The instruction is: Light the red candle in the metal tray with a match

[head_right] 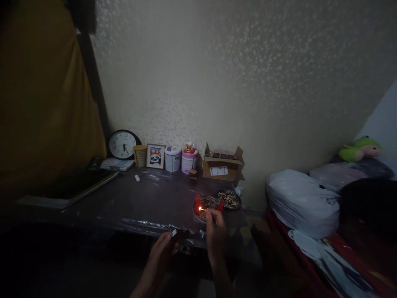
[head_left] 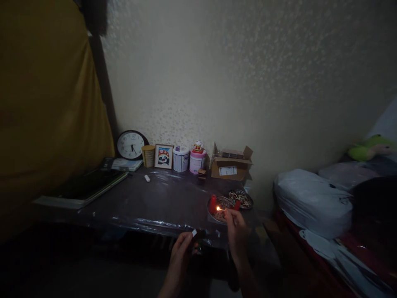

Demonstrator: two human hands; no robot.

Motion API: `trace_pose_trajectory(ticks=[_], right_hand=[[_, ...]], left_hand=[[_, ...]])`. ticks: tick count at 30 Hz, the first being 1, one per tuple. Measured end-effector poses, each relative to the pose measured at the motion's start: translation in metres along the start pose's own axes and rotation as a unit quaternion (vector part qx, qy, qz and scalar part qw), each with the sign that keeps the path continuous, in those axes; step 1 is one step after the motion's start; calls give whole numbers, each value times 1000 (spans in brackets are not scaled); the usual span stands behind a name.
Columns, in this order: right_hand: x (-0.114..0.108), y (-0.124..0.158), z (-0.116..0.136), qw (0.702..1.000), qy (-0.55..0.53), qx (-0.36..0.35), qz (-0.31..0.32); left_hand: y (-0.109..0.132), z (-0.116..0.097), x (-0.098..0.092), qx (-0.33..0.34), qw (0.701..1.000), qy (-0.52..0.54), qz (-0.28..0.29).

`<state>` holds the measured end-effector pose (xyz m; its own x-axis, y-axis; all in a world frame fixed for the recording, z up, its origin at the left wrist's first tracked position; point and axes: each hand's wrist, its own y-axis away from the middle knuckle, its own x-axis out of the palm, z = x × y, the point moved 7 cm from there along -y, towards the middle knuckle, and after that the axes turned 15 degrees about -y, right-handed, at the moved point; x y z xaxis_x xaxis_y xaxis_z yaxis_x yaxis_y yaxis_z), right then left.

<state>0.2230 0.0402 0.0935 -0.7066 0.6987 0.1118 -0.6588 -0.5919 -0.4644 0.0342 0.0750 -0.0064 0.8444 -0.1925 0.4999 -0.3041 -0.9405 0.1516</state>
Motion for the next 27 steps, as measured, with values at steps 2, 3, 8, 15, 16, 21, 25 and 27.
trace_pose_trajectory(ticks=[2, 3, 8, 15, 16, 21, 25, 27], right_hand=[[3, -2, 1, 1000, -10, 3, 0], [4, -4, 2, 1000, -19, 0, -4], [10, -10, 1, 995, -96, 6, -18], [15, -20, -3, 991, -133, 2, -27], [16, -21, -4, 990, -136, 1, -28], [18, -28, -6, 989, -142, -2, -32], [22, -31, -5, 989, -143, -2, -31], [23, -32, -7, 989, -145, -1, -35]], left_hand=[[-1, 0, -1, -3, 1000, -6, -6], [-1, 0, -1, -4, 1000, -8, -6], [-2, 1, -2, -10, 1000, -13, -14], [-4, 3, 0, -18, 1000, 0, -1], [-4, 3, 1, -20, 1000, 3, -1], [0, 3, 1, -23, 999, 28, -4], [2, 0, 3, -20, 1000, 22, 0], [2, 0, 3, -20, 1000, 21, 1]])
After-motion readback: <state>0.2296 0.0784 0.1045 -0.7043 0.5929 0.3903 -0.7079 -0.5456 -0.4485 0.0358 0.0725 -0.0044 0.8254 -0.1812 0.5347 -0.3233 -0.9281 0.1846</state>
